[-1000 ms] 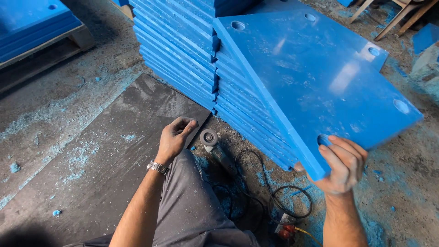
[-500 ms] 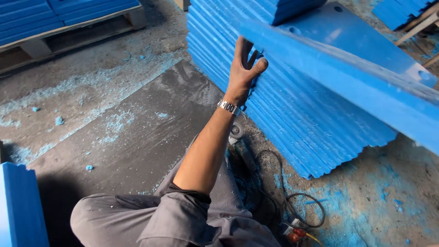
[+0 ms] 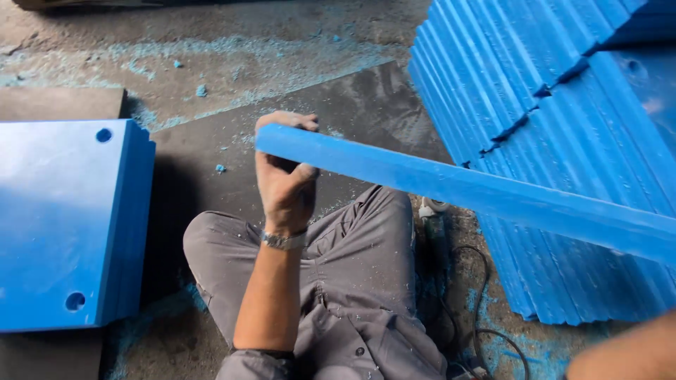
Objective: Smoothing the edges of blue plastic slabs using an angle grinder.
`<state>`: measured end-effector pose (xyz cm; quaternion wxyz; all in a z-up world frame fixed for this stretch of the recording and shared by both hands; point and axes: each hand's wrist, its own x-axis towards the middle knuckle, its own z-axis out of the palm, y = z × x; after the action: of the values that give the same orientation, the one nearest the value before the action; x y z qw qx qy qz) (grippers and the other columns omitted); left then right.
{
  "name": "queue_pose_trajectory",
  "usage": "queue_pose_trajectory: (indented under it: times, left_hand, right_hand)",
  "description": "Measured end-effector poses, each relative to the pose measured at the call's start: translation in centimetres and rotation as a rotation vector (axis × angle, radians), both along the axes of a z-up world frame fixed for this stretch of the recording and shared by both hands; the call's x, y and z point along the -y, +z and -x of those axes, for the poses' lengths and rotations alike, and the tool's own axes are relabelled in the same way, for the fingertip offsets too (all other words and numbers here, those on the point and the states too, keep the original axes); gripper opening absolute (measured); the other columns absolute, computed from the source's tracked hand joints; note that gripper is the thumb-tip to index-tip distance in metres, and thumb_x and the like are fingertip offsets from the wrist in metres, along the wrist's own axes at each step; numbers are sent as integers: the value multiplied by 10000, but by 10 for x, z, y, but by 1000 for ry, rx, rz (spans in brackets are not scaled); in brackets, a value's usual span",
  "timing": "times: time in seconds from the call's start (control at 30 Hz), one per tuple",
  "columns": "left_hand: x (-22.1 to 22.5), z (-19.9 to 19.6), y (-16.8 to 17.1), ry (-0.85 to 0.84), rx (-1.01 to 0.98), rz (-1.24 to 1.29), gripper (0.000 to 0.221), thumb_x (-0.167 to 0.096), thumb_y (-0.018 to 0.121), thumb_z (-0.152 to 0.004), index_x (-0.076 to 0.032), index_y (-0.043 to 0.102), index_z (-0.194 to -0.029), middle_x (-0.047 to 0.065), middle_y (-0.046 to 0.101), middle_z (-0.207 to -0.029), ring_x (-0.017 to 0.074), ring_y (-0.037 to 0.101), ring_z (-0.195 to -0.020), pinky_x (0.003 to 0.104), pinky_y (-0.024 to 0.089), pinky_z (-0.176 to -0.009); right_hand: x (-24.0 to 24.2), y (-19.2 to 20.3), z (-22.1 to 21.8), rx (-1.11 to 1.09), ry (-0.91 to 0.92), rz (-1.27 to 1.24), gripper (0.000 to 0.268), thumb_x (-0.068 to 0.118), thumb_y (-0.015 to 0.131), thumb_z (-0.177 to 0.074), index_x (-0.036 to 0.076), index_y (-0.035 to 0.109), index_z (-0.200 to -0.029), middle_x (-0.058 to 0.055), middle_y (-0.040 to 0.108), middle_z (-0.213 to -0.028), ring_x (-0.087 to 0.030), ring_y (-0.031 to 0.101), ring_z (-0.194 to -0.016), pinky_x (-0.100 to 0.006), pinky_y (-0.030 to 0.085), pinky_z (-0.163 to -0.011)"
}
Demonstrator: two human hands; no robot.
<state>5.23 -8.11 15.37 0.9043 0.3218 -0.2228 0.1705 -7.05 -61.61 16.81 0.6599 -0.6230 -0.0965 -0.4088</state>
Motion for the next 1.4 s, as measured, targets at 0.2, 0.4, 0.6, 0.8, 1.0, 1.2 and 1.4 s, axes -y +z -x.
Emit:
queue_pose_trajectory:
  times: [0.2,0.4,0.6,0.8,1.0,1.2,1.4]
  left_hand:
    - [-85,19,-56,272,-122,-218,593,-189,963,-790,-71,569,-1216,48,599,-1144,192,596,-1153,391,412,-1182]
    - [-131,12,-99,382,-269,-270,625,-97,970,-746,-89,573,-1229,43,636,-1168,193,605,-1185,387,482,-1134]
    - [-138,-17,-142,387,-287,-326,613,-82,970,-752,-102,564,-1210,35,629,-1174,195,608,-1199,392,492,-1144]
    - [-119,-22,-168,310,-401,-407,618,-168,980,-739,-101,569,-1195,43,616,-1186,184,593,-1127,370,489,-1050]
    - [-92,-10,-111,820,-369,-910,752,-440,933,-849,-114,528,-1392,66,553,-1355,247,528,-1317,385,428,-1169]
    - [-23,-43,-65,833,132,-1634,529,-405,866,-855,-132,678,-1267,73,634,-1267,283,591,-1263,396,423,-1065]
    - [5,-73,-79,710,2,-2032,475,-557,838,-847,-131,666,-971,28,657,-883,225,634,-803,385,451,-711]
  right_hand:
    - [-117,-52,-111,-151,203,-306,574,537,415,-1051,88,370,-697,-133,460,-606,-281,462,-513,-364,423,-540]
    - [-177,-113,-206,-256,573,-526,591,488,424,-1072,97,370,-632,-110,425,-553,-233,382,-428,-341,349,-481]
    - [-208,-145,-249,-344,405,-430,504,483,487,-999,67,469,-716,-165,522,-647,-319,503,-576,-422,455,-577]
    - [-182,-177,-270,-466,424,-522,554,527,443,-979,48,501,-708,-153,528,-636,-322,526,-581,-432,465,-611]
    - [-186,-176,-272,-471,463,-406,565,513,361,-1003,46,545,-744,-221,580,-666,-351,548,-610,-461,501,-691]
    - [-188,-179,-266,-433,430,-427,577,527,361,-1012,52,558,-749,-198,598,-684,-329,575,-641,-480,548,-759]
    - [-199,-207,-173,-530,-189,-372,608,578,358,-1016,64,677,-1081,-110,678,-1086,-211,624,-1006,-352,479,-925]
